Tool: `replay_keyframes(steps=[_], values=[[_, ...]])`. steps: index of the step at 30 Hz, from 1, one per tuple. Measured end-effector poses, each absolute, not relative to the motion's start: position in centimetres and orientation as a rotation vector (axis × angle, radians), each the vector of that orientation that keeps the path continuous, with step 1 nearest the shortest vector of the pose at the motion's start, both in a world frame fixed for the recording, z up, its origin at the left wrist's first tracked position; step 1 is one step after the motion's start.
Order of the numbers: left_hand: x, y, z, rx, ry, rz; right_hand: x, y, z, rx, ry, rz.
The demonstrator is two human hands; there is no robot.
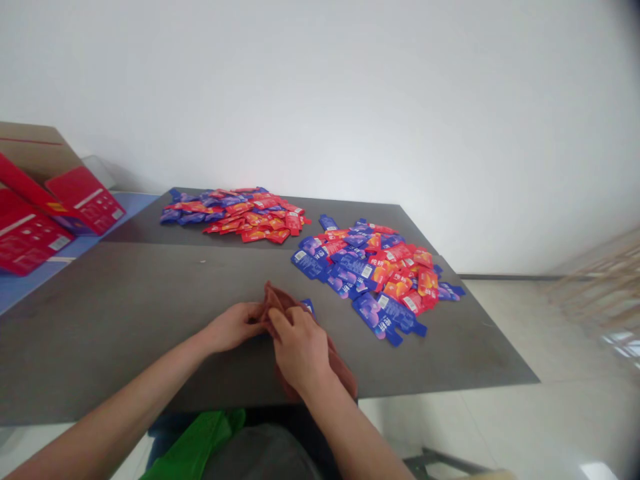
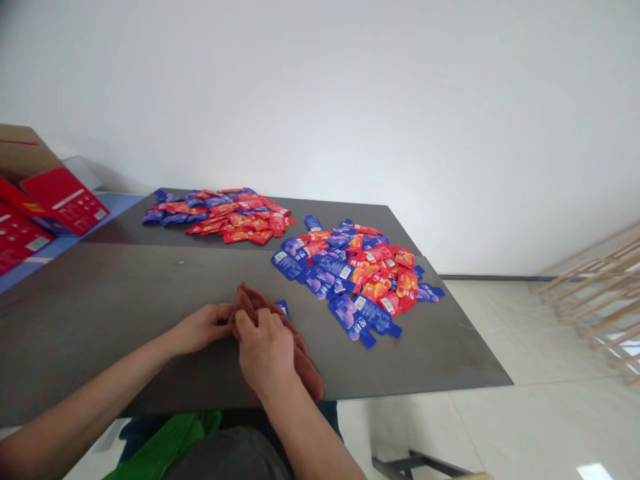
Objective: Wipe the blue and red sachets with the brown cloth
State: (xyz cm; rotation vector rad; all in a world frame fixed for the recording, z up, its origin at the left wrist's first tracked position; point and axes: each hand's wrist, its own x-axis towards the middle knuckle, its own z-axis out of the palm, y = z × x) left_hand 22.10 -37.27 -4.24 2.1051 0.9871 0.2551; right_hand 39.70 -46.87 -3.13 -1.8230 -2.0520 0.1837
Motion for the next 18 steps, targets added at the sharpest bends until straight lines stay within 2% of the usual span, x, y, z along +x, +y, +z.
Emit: replay_keyframes(steps=[4, 11, 18], values=[[21.9, -38.3, -5.1, 2.158, 0.990, 0.342, 39.7, -46.0, -3.5, -1.880, -2.177, 0.212], [21.2, -38.3, -6.0, 2.191, 0.968, 0.360, 45.2, -43.0, -2.5, -2.269, -1.973, 0.082], [21.0, -38.5, -6.1, 2.171, 0.961, 0.399, 40.2, -46.3, -1.9, -1.920, -2.160, 0.079]])
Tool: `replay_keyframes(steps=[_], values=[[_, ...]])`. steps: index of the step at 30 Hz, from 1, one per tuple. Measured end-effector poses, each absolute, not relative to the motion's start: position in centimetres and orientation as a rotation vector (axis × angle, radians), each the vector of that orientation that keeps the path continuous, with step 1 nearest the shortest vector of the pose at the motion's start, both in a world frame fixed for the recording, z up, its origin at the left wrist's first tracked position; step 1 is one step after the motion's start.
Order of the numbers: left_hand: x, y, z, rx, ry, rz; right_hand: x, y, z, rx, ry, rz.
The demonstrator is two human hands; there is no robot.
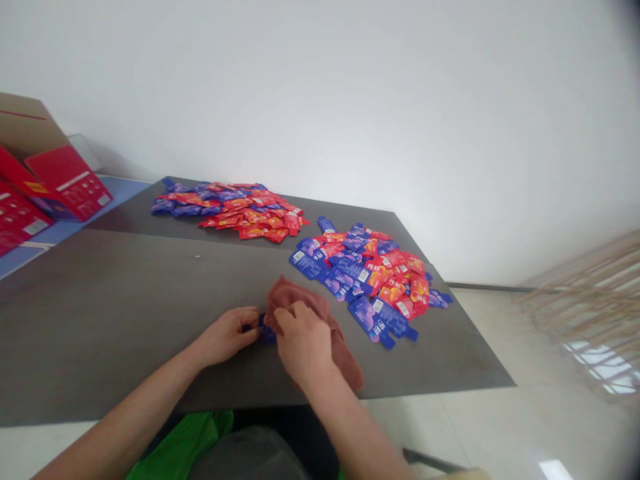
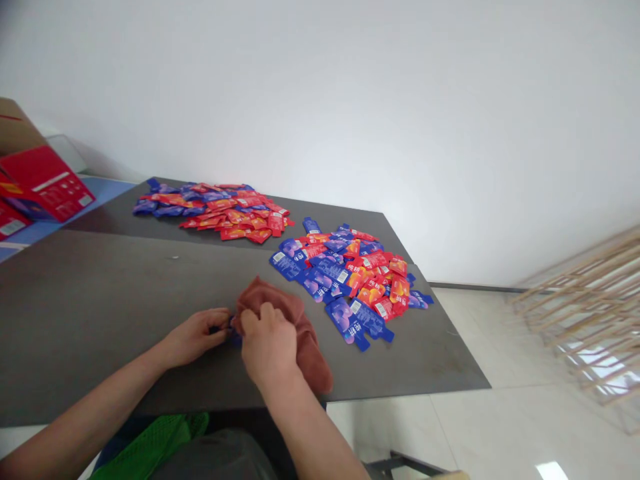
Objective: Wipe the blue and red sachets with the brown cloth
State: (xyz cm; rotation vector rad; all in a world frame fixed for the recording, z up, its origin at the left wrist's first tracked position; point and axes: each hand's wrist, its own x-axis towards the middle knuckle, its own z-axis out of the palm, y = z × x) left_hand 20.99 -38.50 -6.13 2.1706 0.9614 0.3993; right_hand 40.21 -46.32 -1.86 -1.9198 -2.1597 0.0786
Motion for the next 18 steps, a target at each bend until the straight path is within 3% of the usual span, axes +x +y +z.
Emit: replay_keyframes(steps=[8, 18], values=[[21.1, -38.5, -5.8, 2.161, 0.978, 0.377, 43.7, -43.3, -2.8, -2.195, -2.055, 0.153], [21.5, -38.7, -5.5, 2.200, 0.967, 0.392, 39.5, -46.6, -3.3, -1.876, -2.204, 0.200]])
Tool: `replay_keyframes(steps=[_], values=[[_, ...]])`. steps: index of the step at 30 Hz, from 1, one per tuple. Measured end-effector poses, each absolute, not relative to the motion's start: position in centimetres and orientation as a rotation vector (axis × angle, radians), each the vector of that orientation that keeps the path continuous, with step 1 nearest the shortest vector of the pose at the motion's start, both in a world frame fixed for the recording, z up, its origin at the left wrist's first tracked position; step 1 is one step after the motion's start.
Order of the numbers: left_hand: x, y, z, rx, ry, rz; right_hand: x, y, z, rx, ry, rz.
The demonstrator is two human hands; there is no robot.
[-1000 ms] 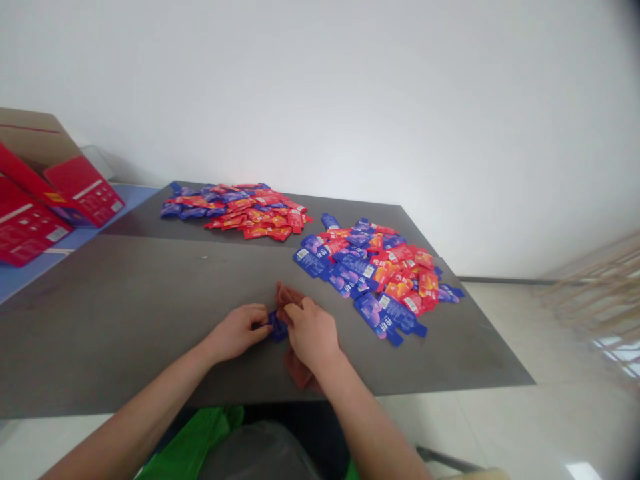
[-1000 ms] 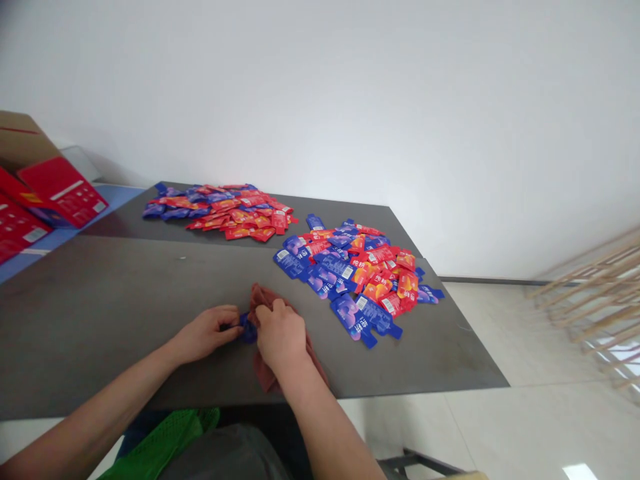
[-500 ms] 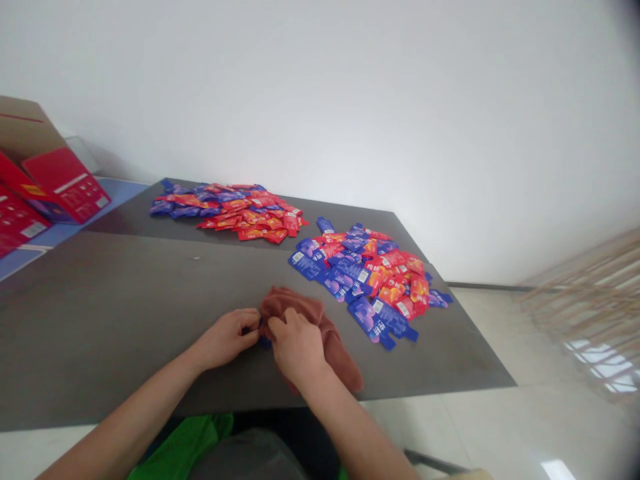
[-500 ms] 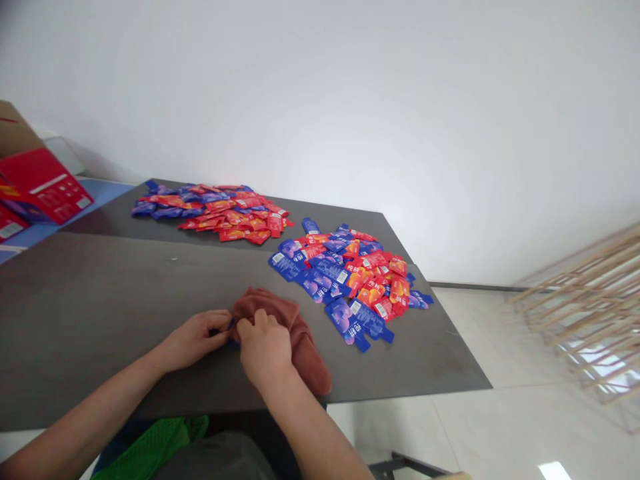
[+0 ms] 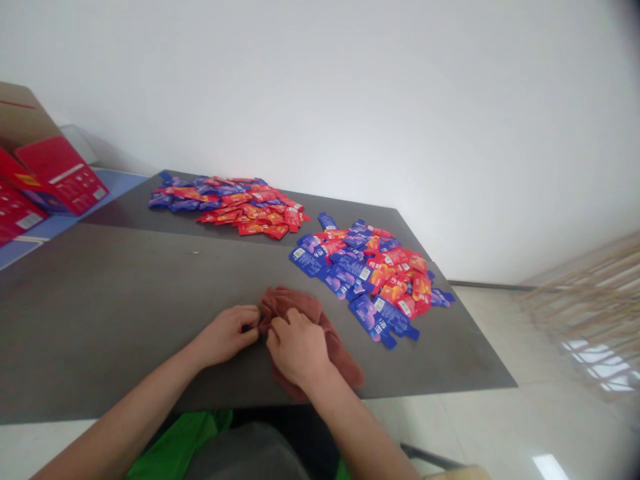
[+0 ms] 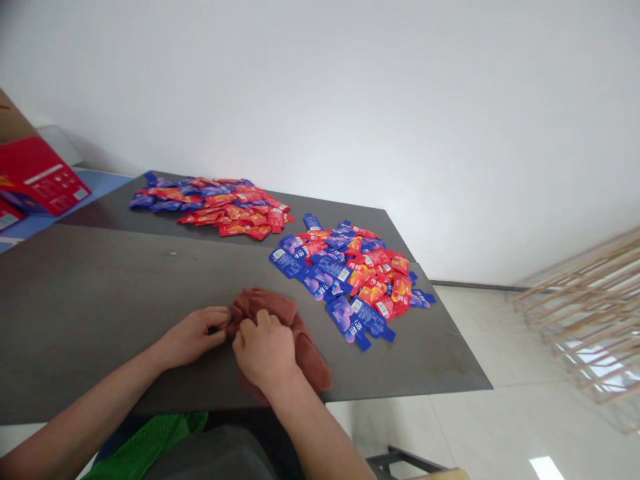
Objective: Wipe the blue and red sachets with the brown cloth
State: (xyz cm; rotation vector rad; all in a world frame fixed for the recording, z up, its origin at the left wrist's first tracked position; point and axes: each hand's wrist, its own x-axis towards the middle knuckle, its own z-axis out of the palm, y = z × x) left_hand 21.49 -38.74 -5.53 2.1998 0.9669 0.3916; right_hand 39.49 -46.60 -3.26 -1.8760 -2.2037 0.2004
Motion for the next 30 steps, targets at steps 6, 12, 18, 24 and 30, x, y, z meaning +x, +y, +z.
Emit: replay_keyframes(steps=[6, 12, 18, 24, 30], values=[[21.1, -38.6, -5.6, 2.158, 0.988, 0.385, 44.5, -43.5, -2.6, -2.229, -1.983, 0.081], [21.1, -38.7, -5.8, 2.189, 0.952, 0.407, 39.5, -46.2, -2.6, -1.829, -2.252, 0.141], [21.4, -38.7, -5.9, 2.242, 0.984, 0.389, 42.9, -44.4, -3.7, -2.190, -2.068, 0.123], [20.9, -38.7, -5.9, 2.180, 0.968, 0.407, 42.5, -45.1, -2.0, -2.069, -2.001, 0.150], [21.3, -38.8, -5.6, 2.222, 0.969, 0.393, 39.3, -45.4, -3.5, -1.891, -2.185, 0.225]])
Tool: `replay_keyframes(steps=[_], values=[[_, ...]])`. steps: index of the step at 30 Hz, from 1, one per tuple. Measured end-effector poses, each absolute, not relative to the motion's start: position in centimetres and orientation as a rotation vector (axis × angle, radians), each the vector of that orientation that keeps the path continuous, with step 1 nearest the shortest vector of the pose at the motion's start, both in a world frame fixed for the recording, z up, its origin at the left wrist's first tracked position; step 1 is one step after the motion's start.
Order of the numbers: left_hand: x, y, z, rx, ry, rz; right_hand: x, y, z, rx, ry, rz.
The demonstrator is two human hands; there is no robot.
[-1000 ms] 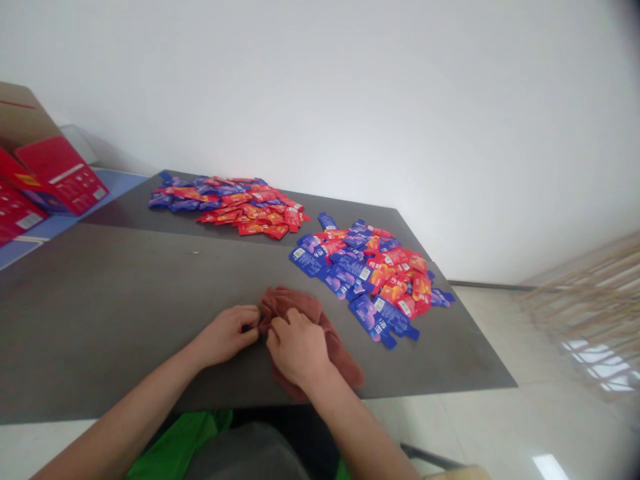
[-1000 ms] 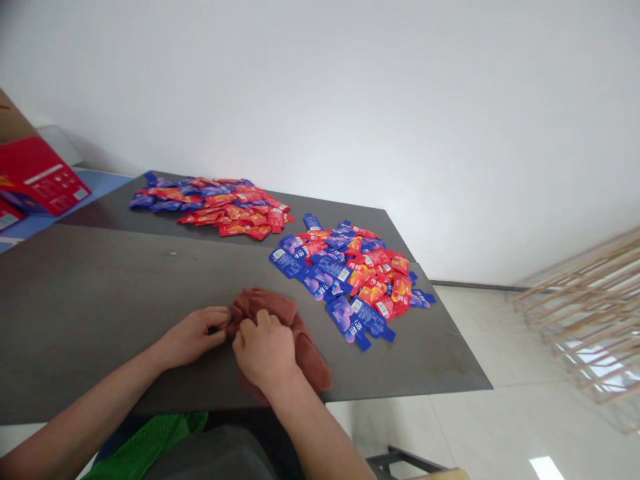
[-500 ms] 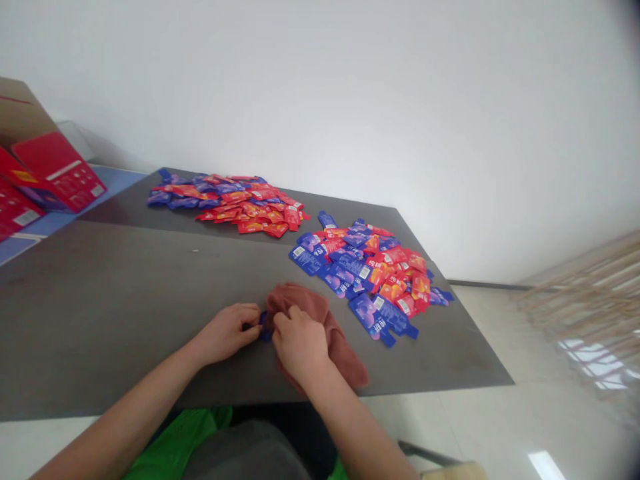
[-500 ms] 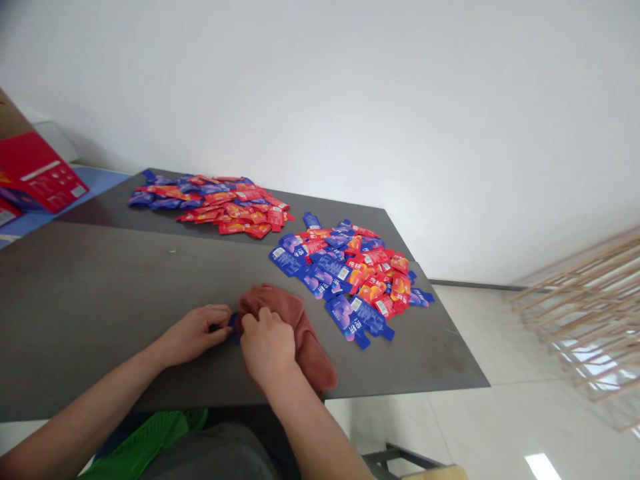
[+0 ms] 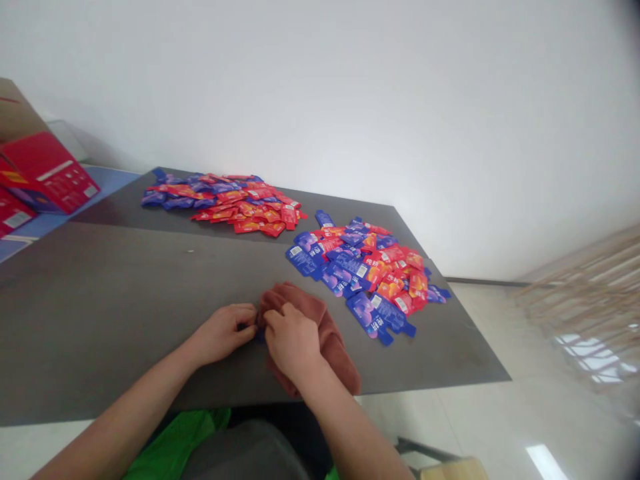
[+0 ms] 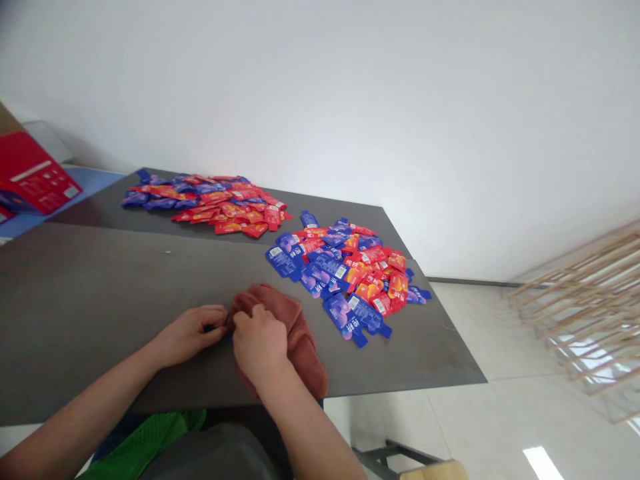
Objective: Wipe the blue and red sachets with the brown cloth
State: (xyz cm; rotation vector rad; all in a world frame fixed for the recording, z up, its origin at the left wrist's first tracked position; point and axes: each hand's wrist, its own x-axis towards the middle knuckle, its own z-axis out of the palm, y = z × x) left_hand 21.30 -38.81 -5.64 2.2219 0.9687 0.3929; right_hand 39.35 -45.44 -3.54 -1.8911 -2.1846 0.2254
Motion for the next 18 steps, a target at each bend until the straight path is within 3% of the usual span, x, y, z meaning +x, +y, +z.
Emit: replay_keyframes(steps=[5, 13, 18], values=[[21.1, -38.6, -5.8, 2.208, 0.984, 0.372, 44.1, -43.1, -3.1, -2.220, -1.899, 0.216], [21.3, -38.7, -5.8, 2.259, 0.994, 0.378, 40.0, -46.4, -3.0, -1.885, -2.152, 0.198], [21.5, -38.7, -5.8, 2.282, 1.014, 0.361, 43.4, -44.2, -3.9, -2.237, -1.938, 0.222]])
